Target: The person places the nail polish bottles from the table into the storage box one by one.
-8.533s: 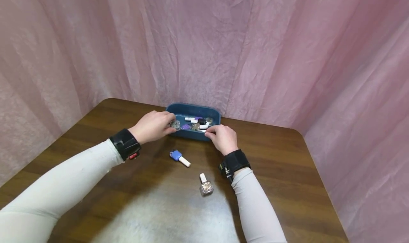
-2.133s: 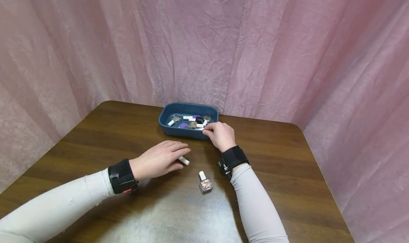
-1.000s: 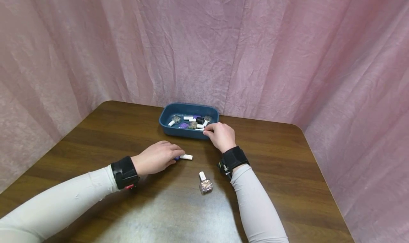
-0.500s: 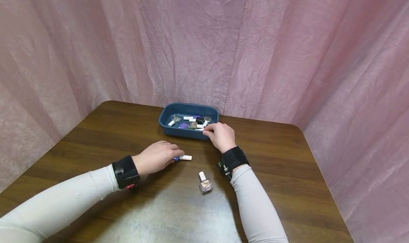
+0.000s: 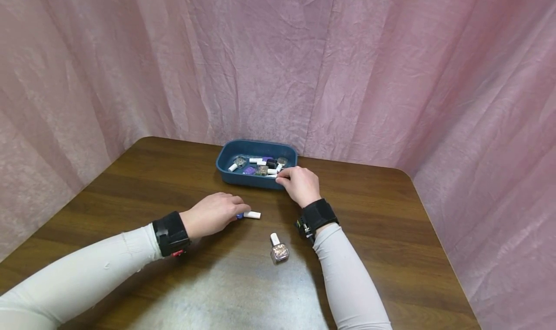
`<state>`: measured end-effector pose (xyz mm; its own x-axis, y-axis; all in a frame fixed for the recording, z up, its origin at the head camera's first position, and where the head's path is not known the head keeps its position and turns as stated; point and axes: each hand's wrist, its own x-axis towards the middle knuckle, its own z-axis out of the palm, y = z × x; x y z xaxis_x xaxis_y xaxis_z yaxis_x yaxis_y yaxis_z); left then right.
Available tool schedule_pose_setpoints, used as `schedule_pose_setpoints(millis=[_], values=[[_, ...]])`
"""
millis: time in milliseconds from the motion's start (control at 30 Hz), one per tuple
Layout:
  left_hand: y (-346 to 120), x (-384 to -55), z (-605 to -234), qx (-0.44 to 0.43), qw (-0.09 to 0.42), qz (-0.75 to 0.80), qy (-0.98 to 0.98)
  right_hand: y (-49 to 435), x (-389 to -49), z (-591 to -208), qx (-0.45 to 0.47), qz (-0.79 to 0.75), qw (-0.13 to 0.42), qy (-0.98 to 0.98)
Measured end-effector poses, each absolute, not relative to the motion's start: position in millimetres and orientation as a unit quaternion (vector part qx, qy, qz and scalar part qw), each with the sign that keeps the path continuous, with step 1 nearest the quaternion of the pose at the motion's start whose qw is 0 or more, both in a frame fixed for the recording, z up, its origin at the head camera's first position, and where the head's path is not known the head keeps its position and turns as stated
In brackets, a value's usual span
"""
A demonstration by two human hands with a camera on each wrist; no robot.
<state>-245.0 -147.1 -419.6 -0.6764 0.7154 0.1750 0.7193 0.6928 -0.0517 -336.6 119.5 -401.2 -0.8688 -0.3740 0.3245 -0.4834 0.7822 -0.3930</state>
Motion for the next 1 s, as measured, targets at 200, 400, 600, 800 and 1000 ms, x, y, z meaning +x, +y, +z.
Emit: schedule_pose_setpoints(millis=[200,400,600,800,1000], values=[[-146.9,-244.3,-419.5,-0.397,0.104,-0.005,-0.912,119.4,-336.6,-402.0,0.228,0.239,0.114,-0.937],[-147.2,-243.7,-418.5,-0.402,0.116,-0.005,-0.908,119.8,-335.8,-402.0,0.230,0.238,0.115,-0.937],[-147.2,-244.0,-412.7,-0.403,0.126,-0.005,-0.906,120.8,-334.8,-401.0,0.234,0.240,0.119,-0.935],[-147.6,-244.7,-404.7,-0.397,0.127,-0.017,-0.909,120.3,-336.0,-401.6,0.233,0.242,0.117,-0.935],[-149.2,-247.0,-393.0,-0.391,0.141,-0.028,-0.909,120.1,-335.4,-400.5,0.232,0.240,0.116,-0.935]])
